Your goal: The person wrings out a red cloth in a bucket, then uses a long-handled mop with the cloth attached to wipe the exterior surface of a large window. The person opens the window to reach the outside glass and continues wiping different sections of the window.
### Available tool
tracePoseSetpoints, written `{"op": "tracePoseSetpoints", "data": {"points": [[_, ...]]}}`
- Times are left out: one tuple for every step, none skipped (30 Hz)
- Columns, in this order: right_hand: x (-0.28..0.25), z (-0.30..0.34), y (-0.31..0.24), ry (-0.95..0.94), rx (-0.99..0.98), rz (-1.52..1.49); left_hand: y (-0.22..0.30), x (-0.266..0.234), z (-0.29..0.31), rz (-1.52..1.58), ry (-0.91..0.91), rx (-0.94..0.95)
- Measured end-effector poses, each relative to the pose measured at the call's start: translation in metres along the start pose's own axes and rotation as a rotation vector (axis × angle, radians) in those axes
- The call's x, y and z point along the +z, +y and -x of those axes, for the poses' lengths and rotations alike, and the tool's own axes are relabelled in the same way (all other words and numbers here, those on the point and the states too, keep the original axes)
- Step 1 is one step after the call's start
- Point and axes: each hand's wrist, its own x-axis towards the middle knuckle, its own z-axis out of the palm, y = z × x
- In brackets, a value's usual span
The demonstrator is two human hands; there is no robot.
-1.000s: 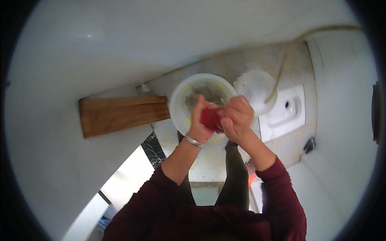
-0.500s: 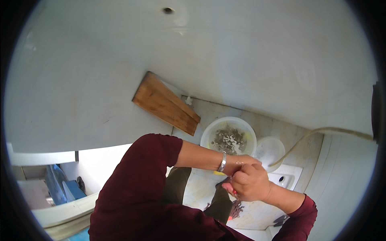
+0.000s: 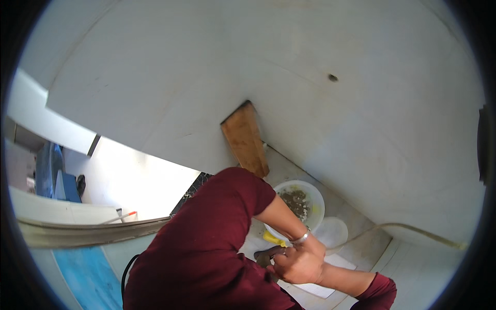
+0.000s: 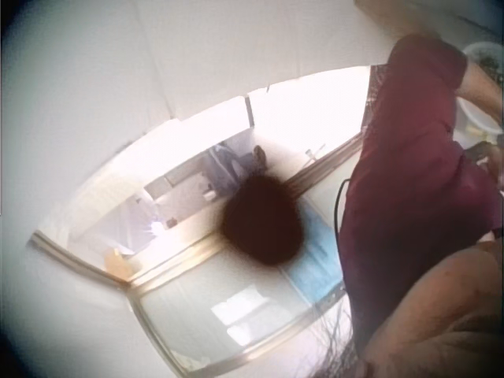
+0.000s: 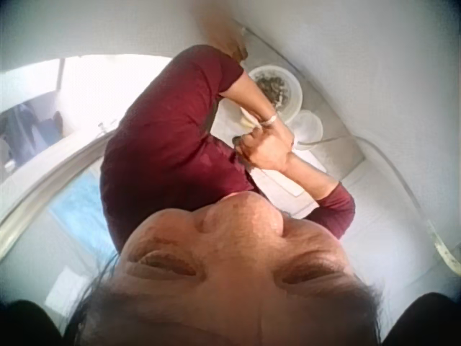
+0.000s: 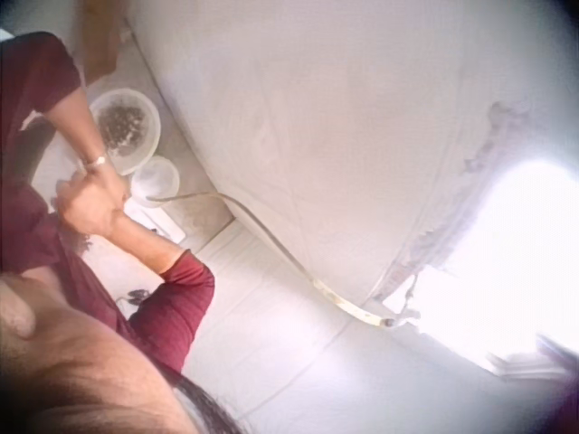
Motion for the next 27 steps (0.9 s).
{"op": "tracePoseSetpoints", "data": {"points": [[-0.003, -0.006, -0.007, -0.051, 0.02, -0.013, 0.001, 0.003, -0.001, -0.061, 0.041, -0.007], [-0.004, -0.01, -0.014, -0.102, 0.035, -0.024, 0.001, 0.005, -0.001, -0.102, 0.105, -0.008], [-0.005, -0.011, -0.019, -0.049, 0.108, 0.021, 0.005, 0.006, 0.001, -0.128, 0.176, -0.005], [-0.006, -0.003, -0.019, -0.007, 0.135, 0.054, 0.007, 0.003, 0.008, -0.086, 0.309, 0.021], [0.013, 0.03, -0.013, -0.035, 0.223, 0.081, 0.007, 0.004, 0.016, -0.016, 0.433, 0.047], [-0.011, 0.028, -0.012, 0.101, 0.563, -0.181, 0.009, 0.005, 0.029, 0.305, 0.623, 0.254], [0.002, 0.063, -0.005, 0.26, 0.561, 0.152, 0.011, 0.005, 0.042, 0.575, 0.753, 0.518], [0.005, 0.079, 0.001, 0.584, 0.718, 0.201, 0.021, 0.017, 0.062, 0.842, 0.933, 0.546], [0.004, 0.084, 0.003, 0.835, 0.984, -0.081, 0.03, 0.029, 0.08, 0.969, 0.967, 0.611], [-0.003, 0.082, -0.004, 1.027, 1.192, -0.734, 0.037, 0.045, 0.096, 1.094, 0.993, 0.68], [0.005, 0.078, -0.008, 1.074, 1.182, -0.904, 0.04, 0.064, 0.104, 1.087, 1.148, 0.743], [0.016, 0.073, -0.011, 1.121, 1.166, -1.07, 0.043, 0.082, 0.112, 1.068, 1.298, 0.807], [0.026, 0.062, -0.02, 1.05, 1.119, -1.013, 0.044, 0.098, 0.12, 1.048, 1.448, 0.878], [0.036, 0.05, -0.035, 0.986, 1.072, -0.954, 0.031, 0.109, 0.125, 1.037, 1.447, 0.848], [0.047, 0.038, -0.045, 0.947, 1.07, -0.925, 0.017, 0.122, 0.137, 1.014, 1.384, 0.793], [0.055, 0.026, -0.054, 0.907, 1.074, -0.892, 0.001, 0.135, 0.148, 0.996, 1.316, 0.736], [0.062, 0.01, -0.063, 0.857, 1.064, -0.855, -0.026, 0.145, 0.151, 1.078, 1.215, 0.765], [0.069, -0.005, -0.071, 0.811, 1.058, -0.819, -0.049, 0.157, 0.155, 1.156, 1.106, 0.787], [0.072, -0.025, -0.078, 0.786, 1.031, -0.809, -0.047, 0.179, 0.175, 1.132, 1.21, 0.816], [0.069, -0.046, -0.087, 0.763, 1.069, -0.984, -0.051, 0.196, 0.193, 1.142, 1.307, 0.876], [0.071, -0.06, -0.084, 0.68, 1.044, -1.126, -0.053, 0.214, 0.213, 1.139, 1.403, 0.949], [0.078, -0.077, -0.083, 0.602, 1.021, -1.262, -0.065, 0.225, 0.232, 1.171, 1.479, 1.051], [0.082, -0.098, -0.08, 0.477, 0.984, -1.096, -0.078, 0.234, 0.252, 1.201, 1.553, 1.155], [0.086, -0.12, -0.078, 0.357, 0.944, -0.935, -0.089, 0.244, 0.277, 1.109, 1.573, 1.224], [0.091, -0.144, -0.074, 0.249, 0.898, -0.77, -0.099, 0.254, 0.305, 1.068, 1.587, 1.262], [0.097, -0.169, -0.073, 0.269, 0.864, -0.827, -0.109, 0.263, 0.331, 1.026, 1.598, 1.298], [0.105, -0.2, -0.072, 0.301, 0.823, -0.882, -0.12, 0.271, 0.357, 0.984, 1.58, 1.356]]}}
